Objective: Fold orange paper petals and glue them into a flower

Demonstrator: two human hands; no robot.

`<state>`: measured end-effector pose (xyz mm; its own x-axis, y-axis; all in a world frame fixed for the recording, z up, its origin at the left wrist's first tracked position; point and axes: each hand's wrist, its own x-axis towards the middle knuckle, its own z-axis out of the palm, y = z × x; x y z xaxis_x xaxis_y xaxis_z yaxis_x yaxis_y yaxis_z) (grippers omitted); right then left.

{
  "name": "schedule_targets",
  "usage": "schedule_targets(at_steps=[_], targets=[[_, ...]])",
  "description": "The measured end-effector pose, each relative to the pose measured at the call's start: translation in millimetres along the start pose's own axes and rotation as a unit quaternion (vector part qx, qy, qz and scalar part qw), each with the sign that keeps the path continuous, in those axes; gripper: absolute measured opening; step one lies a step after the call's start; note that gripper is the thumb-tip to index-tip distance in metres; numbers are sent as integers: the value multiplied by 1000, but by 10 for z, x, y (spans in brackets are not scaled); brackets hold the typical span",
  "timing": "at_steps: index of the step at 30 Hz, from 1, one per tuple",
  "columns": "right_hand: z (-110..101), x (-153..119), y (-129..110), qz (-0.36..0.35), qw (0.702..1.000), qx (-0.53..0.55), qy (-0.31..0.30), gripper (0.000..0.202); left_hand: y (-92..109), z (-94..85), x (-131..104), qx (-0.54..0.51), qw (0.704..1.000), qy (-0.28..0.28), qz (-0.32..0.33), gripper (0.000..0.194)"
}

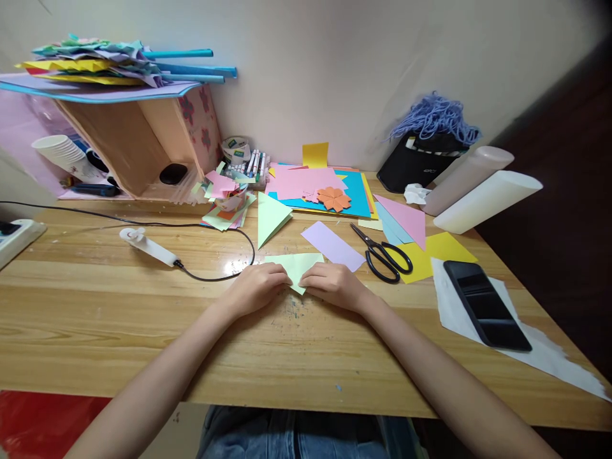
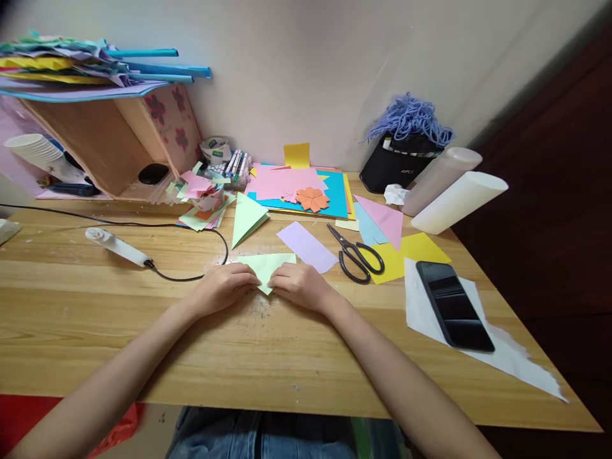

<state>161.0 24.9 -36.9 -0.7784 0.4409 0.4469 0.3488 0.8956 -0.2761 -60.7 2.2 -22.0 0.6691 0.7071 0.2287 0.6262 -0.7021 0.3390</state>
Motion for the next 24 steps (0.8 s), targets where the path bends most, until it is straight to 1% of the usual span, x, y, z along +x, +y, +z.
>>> schedule_targets(at_steps=[4, 6, 8, 11, 13, 18, 21, 24], targets=[[-33, 5, 45, 67, 989, 135, -11, 13, 1, 2, 9, -49, 998, -6, -44, 18], [-51, 23, 50, 119, 977, 178, -9, 12, 10, 7, 17, -82, 993, 2, -80, 18], [-52, 45, 45, 173, 965, 196, 0, 12, 25, 16, 29, -113, 986, 19, -121, 18], [-23, 67, 31, 230, 955, 186, 19, 15, 50, 38, 53, -133, 976, 41, -169, 18], [-2, 69, 27, 246, 954, 168, 22, 14, 67, 53, 69, -127, 973, 53, -186, 19], [22, 62, 22, 273, 954, 123, 12, 17, 114, 90, 91, -102, 970, 69, -208, 18], [52, 74, 4, 301, 949, 91, 16, 18, 146, 124, 94, -86, 968, 87, -219, 17], [95, 92, -13, 311, 949, 49, 20, 17, 168, 156, 95, -66, 966, 104, -228, 16]])
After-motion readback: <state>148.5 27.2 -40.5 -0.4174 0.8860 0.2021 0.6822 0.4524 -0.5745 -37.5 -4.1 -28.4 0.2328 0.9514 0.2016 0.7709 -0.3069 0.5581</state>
